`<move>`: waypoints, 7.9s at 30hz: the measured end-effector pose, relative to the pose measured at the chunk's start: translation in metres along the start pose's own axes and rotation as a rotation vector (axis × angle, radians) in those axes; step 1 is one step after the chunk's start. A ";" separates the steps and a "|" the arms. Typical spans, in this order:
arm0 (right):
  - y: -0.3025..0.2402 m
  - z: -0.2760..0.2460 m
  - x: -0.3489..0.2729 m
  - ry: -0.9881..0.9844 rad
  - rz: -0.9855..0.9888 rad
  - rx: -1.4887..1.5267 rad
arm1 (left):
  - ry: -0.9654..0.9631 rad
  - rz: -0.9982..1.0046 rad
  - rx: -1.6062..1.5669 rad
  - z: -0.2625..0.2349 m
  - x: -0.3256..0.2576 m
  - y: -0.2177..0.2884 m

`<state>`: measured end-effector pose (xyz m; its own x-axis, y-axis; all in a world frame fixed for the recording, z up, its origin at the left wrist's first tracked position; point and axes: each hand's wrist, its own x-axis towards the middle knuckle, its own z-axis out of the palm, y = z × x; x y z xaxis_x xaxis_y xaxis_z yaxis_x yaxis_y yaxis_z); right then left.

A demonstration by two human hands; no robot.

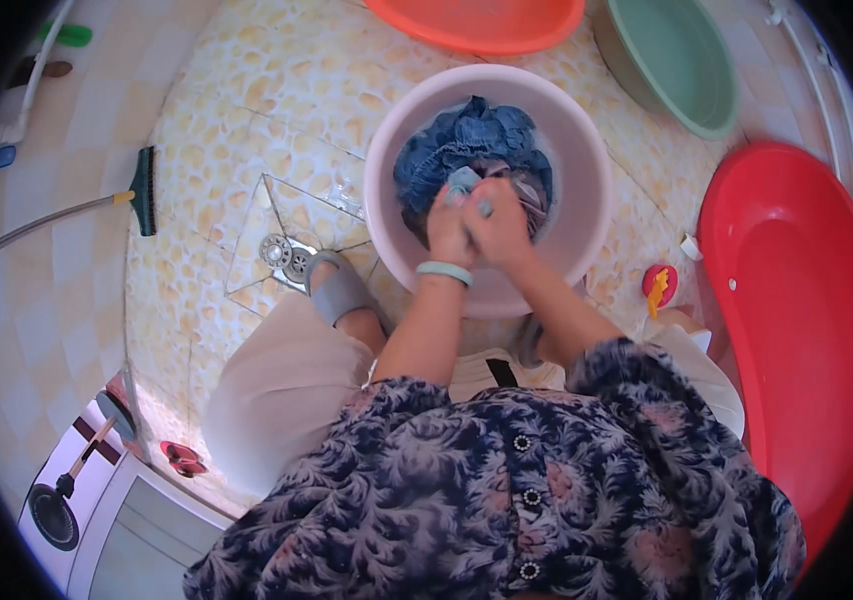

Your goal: The person washes clothes by hand in a basin, adding laundry powder from a container and scrubbing the garments in soapy water.

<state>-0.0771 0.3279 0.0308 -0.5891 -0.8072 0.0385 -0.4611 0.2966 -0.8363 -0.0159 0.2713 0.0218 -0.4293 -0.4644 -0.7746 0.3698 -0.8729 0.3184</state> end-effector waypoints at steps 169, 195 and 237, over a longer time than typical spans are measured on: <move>-0.004 -0.003 0.044 -0.022 0.547 0.078 | -0.113 -0.138 0.101 0.011 -0.002 -0.004; -0.061 -0.056 0.036 0.309 0.341 -0.131 | -0.375 -0.046 0.207 0.046 -0.065 0.022; -0.081 -0.161 0.029 0.068 0.221 1.186 | -0.542 0.232 0.514 0.053 -0.108 0.118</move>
<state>-0.1639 0.3623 0.1873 -0.6285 -0.7591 -0.1696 0.5287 -0.2569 -0.8090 0.0300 0.2104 0.1719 -0.7790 -0.5367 -0.3243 0.1285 -0.6428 0.7552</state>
